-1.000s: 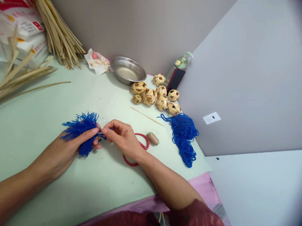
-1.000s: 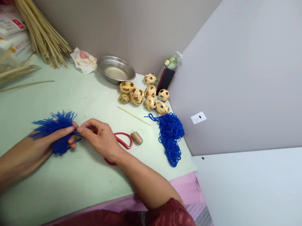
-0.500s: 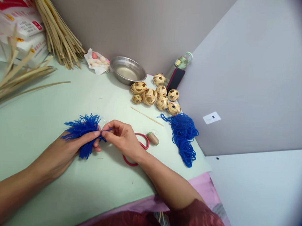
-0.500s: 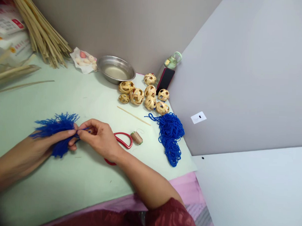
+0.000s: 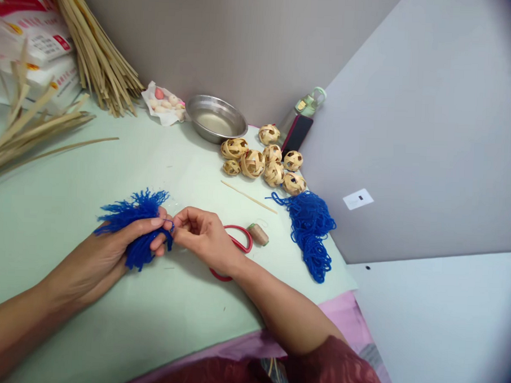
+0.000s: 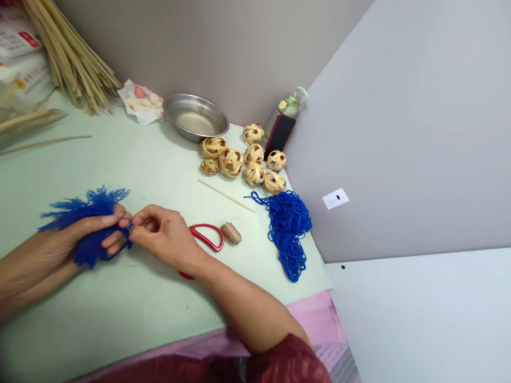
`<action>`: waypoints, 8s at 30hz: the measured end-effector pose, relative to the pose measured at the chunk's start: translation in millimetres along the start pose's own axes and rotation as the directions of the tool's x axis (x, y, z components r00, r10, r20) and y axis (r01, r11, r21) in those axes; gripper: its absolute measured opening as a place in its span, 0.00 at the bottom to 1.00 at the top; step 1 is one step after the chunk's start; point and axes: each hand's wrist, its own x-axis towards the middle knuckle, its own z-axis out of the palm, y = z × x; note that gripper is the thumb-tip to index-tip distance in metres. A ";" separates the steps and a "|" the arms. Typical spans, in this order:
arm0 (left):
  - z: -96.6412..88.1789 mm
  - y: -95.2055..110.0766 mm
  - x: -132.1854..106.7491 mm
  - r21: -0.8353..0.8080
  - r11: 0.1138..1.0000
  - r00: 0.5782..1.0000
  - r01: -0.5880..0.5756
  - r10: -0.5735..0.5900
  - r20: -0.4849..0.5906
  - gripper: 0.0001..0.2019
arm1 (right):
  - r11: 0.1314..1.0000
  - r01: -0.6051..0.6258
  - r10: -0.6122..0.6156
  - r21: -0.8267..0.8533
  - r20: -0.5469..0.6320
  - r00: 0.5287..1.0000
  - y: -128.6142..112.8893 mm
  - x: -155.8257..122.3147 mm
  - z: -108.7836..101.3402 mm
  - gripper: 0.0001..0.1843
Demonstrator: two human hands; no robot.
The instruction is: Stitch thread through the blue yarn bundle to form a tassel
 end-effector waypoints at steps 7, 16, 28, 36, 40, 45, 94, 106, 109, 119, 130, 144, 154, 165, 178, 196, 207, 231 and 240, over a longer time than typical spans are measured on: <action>-1.3 -6.4 3.4 0.032 0.996 0.991 -0.086 0.089 -0.095 0.19 | 0.987 0.078 -0.080 0.138 0.010 0.997 1.9 3.1 1.3 0.17; -3.9 -8.5 4.5 0.238 0.969 0.994 -0.059 0.079 -0.077 0.15 | 0.978 0.128 -0.124 0.164 -0.034 0.992 -11.4 3.1 -0.4 0.27; -1.7 -6.6 8.2 -0.033 0.999 0.987 -0.043 0.037 -0.159 0.15 | 0.980 0.158 -0.166 -0.119 -0.058 0.984 -3.4 -0.9 -3.1 0.14; -1.2 -6.1 5.1 0.039 0.998 0.991 0.040 -0.034 -0.133 0.20 | 0.983 0.159 -0.155 0.092 -0.055 0.986 -5.2 2.0 -2.9 0.18; 4.2 -0.2 4.4 -0.056 0.997 0.981 0.047 -0.057 -0.184 0.22 | 0.982 0.104 -0.105 0.159 -0.003 0.994 -4.6 3.9 -3.1 0.22; 3.6 -1.8 6.6 -0.041 0.999 0.987 0.015 -0.021 -0.159 0.20 | 0.982 0.074 -0.075 0.176 -0.002 0.997 -5.0 5.3 -5.3 0.25; -2.3 -1.8 4.3 0.002 0.997 0.994 0.079 -0.078 -0.077 0.16 | 0.999 0.020 -0.020 0.048 0.005 1.000 -3.2 0.3 -0.6 0.15; -1.5 -6.9 3.9 -0.059 0.997 0.994 -0.041 0.035 -0.107 0.14 | 0.995 0.035 -0.036 0.095 0.005 0.999 -0.6 3.4 -0.2 0.20; -4.7 -8.6 4.7 0.014 0.999 0.994 -0.033 0.034 -0.099 0.14 | 0.985 0.065 -0.067 0.162 0.003 0.998 -2.4 5.5 0.0 0.22; -2.9 -6.6 2.7 0.078 0.997 0.997 0.017 -0.011 -0.072 0.15 | 0.953 0.006 -0.024 0.304 0.056 0.998 -3.9 4.1 1.8 0.22; -3.9 -5.1 6.3 -0.078 0.997 0.999 0.023 -0.026 -0.038 0.21 | 0.984 0.037 -0.045 0.176 0.040 0.998 1.4 3.4 0.3 0.18; -5.0 -10.4 3.7 0.255 0.965 0.994 -0.062 0.082 -0.068 0.16 | 0.977 0.097 -0.091 0.192 -0.044 0.995 -6.5 6.5 -1.4 0.23; -2.7 -6.0 8.1 -0.068 0.997 0.991 0.037 -0.046 -0.129 0.23 | 0.991 0.130 -0.130 -0.004 -0.110 0.985 -9.1 2.3 -2.9 0.22; -3.6 -6.5 7.5 0.004 1.000 0.988 0.010 -0.009 -0.153 0.23 | 0.971 0.177 -0.195 -0.158 -0.104 0.975 -7.9 -1.0 -3.7 0.12; 1.0 -1.5 6.3 -0.027 0.999 0.983 -0.037 0.032 -0.179 0.17 | 0.982 -0.004 -0.006 0.188 0.052 0.999 -4.5 4.9 -4.4 0.24; 2.3 -1.6 2.6 0.043 0.998 0.988 0.045 -0.038 -0.147 0.19 | 0.990 0.090 -0.093 0.105 0.026 0.995 -7.1 5.4 -5.9 0.27; -2.3 -5.7 4.4 0.102 0.993 0.989 0.053 -0.039 -0.139 0.16 | 0.978 0.056 -0.060 0.203 0.012 0.998 -9.5 6.1 -1.4 0.24; 1.6 -0.4 2.7 -0.034 0.998 0.994 0.048 -0.051 -0.095 0.16 | 0.988 -0.029 0.021 0.149 0.049 0.999 -9.9 -0.5 -1.7 0.18; -0.3 -9.3 3.2 0.174 0.978 0.989 -0.112 0.127 -0.080 0.18 | 0.990 0.010 -0.022 0.143 0.081 0.996 -10.6 2.5 -2.5 0.21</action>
